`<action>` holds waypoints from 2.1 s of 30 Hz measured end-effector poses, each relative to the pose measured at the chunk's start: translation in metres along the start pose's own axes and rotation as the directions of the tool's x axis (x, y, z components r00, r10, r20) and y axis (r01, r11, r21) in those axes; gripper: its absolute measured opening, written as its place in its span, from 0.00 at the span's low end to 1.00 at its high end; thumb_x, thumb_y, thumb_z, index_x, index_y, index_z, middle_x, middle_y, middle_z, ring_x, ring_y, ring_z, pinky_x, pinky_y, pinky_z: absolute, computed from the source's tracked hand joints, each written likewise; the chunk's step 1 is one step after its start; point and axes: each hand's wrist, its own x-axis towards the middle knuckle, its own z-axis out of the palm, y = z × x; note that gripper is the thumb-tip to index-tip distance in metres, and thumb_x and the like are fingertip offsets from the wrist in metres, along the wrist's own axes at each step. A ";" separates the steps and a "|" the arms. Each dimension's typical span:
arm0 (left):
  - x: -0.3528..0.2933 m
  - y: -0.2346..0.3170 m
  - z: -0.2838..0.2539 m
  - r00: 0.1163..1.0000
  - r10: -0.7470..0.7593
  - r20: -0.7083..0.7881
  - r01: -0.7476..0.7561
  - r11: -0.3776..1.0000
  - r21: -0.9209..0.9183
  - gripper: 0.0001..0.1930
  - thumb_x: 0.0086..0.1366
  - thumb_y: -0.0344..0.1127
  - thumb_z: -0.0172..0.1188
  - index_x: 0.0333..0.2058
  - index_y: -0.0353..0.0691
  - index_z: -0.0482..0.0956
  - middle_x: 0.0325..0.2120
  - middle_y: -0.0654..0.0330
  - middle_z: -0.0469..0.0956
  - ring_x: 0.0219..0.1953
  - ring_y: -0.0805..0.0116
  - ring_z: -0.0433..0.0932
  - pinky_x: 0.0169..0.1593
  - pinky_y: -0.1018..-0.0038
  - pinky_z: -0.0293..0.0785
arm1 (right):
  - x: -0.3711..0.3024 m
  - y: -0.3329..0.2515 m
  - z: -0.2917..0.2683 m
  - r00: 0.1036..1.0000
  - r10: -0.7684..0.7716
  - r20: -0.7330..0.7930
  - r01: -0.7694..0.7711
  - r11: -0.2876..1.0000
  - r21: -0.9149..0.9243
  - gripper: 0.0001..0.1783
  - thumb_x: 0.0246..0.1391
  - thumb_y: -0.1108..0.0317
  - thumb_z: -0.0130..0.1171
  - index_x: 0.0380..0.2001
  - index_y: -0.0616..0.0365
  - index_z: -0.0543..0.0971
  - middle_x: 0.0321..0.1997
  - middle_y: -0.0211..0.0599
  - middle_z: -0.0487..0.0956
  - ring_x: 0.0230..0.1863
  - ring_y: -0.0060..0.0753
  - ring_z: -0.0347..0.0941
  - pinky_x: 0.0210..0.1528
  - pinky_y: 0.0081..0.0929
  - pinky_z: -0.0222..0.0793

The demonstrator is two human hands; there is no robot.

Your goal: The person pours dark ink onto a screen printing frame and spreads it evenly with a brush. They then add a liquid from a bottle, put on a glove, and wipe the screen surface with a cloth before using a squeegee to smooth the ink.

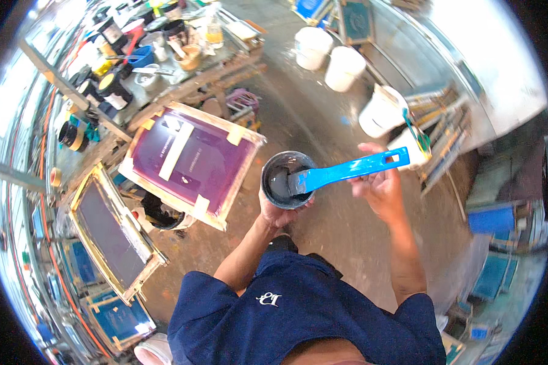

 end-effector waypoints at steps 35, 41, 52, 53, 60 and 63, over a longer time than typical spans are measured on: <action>0.280 0.175 0.011 0.345 0.886 -0.311 -0.916 0.390 0.095 0.37 0.67 0.67 0.37 0.64 0.45 0.64 0.59 0.48 0.70 0.54 0.40 0.74 0.42 0.40 0.80 | 0.668 0.192 0.209 -0.035 -0.692 0.721 0.754 0.455 0.473 0.34 0.37 0.67 0.74 0.51 0.60 0.75 0.50 0.43 0.78 0.51 0.41 0.77 0.54 0.35 0.71; 0.291 0.130 0.030 0.362 0.877 -0.317 -0.859 0.446 0.252 0.41 0.66 0.73 0.34 0.64 0.47 0.63 0.59 0.50 0.70 0.57 0.53 0.74 0.49 0.52 0.81 | 0.628 0.152 0.166 -0.397 -0.527 0.752 0.725 0.323 0.609 0.43 0.28 0.62 0.77 0.55 0.47 0.76 0.50 0.39 0.74 0.51 0.47 0.73 0.54 0.40 0.71; 0.301 0.056 0.038 0.288 0.897 -0.336 -0.896 0.376 0.235 0.42 0.64 0.74 0.37 0.66 0.49 0.60 0.59 0.50 0.70 0.55 0.51 0.76 0.38 0.55 0.85 | 0.560 0.074 0.108 -0.756 -0.422 0.500 0.616 -0.201 0.762 0.37 0.29 0.65 0.70 0.51 0.44 0.76 0.47 0.35 0.73 0.49 0.40 0.71 0.54 0.35 0.68; 0.300 0.050 0.036 0.292 0.904 -0.314 -0.897 0.372 0.238 0.42 0.64 0.73 0.37 0.66 0.49 0.60 0.58 0.50 0.70 0.54 0.50 0.76 0.38 0.55 0.85 | 0.553 0.070 0.106 -0.783 -0.429 0.451 0.589 -0.277 0.759 0.34 0.32 0.66 0.68 0.50 0.44 0.76 0.47 0.35 0.73 0.48 0.39 0.71 0.55 0.35 0.68; 0.290 0.017 0.022 0.306 0.944 -0.121 -0.938 0.321 0.134 0.38 0.67 0.67 0.40 0.65 0.45 0.62 0.60 0.50 0.69 0.56 0.48 0.74 0.50 0.46 0.79 | 0.497 0.014 0.099 -0.892 -0.359 0.275 0.443 -0.576 0.687 0.20 0.44 0.66 0.58 0.45 0.50 0.77 0.42 0.34 0.75 0.47 0.34 0.73 0.56 0.31 0.67; 0.287 0.008 0.027 0.242 0.958 -0.156 -0.957 0.262 0.122 0.37 0.67 0.68 0.40 0.64 0.47 0.64 0.59 0.50 0.71 0.54 0.46 0.76 0.44 0.44 0.81 | 0.484 -0.001 0.099 -0.912 -0.275 0.305 0.411 -0.641 0.649 0.19 0.44 0.66 0.58 0.44 0.50 0.77 0.42 0.34 0.76 0.47 0.33 0.74 0.57 0.31 0.67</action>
